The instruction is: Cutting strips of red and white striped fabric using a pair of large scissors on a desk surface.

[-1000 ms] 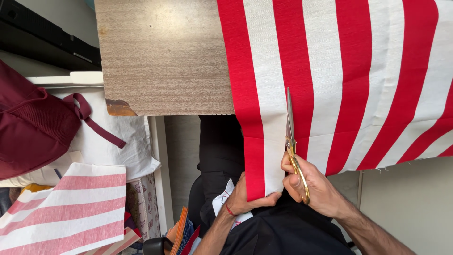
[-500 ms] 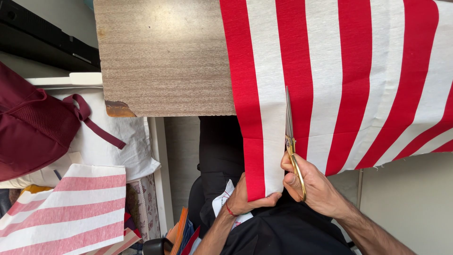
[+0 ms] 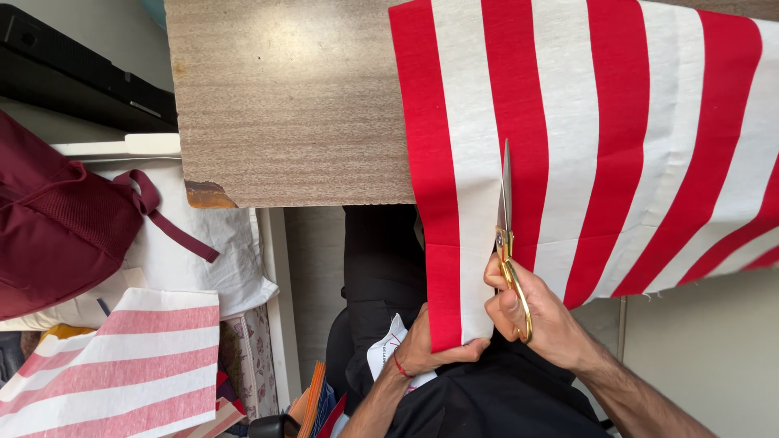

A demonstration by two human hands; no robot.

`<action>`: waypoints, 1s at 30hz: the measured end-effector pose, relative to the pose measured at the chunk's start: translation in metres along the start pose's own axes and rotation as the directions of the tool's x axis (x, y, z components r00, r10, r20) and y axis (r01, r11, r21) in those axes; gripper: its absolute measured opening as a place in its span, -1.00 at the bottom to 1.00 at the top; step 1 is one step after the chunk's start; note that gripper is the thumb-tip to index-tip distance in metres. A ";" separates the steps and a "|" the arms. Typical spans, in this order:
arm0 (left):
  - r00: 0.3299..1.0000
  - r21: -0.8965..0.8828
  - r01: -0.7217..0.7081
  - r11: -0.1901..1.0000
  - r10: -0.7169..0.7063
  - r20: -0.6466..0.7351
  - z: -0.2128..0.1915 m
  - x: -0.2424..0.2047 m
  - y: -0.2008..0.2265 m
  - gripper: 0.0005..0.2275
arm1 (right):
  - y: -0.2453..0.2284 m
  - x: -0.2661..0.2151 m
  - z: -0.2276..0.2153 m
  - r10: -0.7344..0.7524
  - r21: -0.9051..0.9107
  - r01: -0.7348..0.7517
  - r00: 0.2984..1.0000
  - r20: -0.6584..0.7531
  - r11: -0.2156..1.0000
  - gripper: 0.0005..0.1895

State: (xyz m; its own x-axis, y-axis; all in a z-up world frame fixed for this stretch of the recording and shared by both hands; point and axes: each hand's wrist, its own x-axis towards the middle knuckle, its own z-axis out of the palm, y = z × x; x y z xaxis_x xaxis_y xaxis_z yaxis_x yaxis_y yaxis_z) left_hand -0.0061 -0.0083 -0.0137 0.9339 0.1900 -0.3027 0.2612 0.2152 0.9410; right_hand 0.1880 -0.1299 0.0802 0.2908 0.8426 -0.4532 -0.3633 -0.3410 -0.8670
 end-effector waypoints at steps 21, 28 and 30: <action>0.999 -0.042 -0.030 0.999 0.031 0.023 -0.002 0.004 0.012 -0.79 | 0.001 0.005 -0.001 0.074 0.086 -0.072 0.997 -0.020 0.994 -0.50; 0.997 -0.113 -0.063 0.992 0.067 0.029 -0.003 0.012 0.026 -0.62 | -0.006 0.009 -0.001 0.098 0.096 -0.096 0.995 -0.012 0.991 -0.51; 0.999 -0.167 -0.028 0.985 0.032 0.021 -0.006 0.016 0.036 -0.51 | -0.009 0.012 -0.004 0.053 0.089 -0.053 0.999 -0.003 0.995 -0.45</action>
State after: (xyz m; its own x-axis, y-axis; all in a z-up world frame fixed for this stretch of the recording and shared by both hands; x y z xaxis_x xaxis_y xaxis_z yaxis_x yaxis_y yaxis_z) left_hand 0.0170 0.0078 0.0143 0.9469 0.1767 -0.2687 0.1899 0.3671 0.9106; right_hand 0.1980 -0.1184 0.0822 0.2735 0.8221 -0.4994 -0.4553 -0.3467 -0.8200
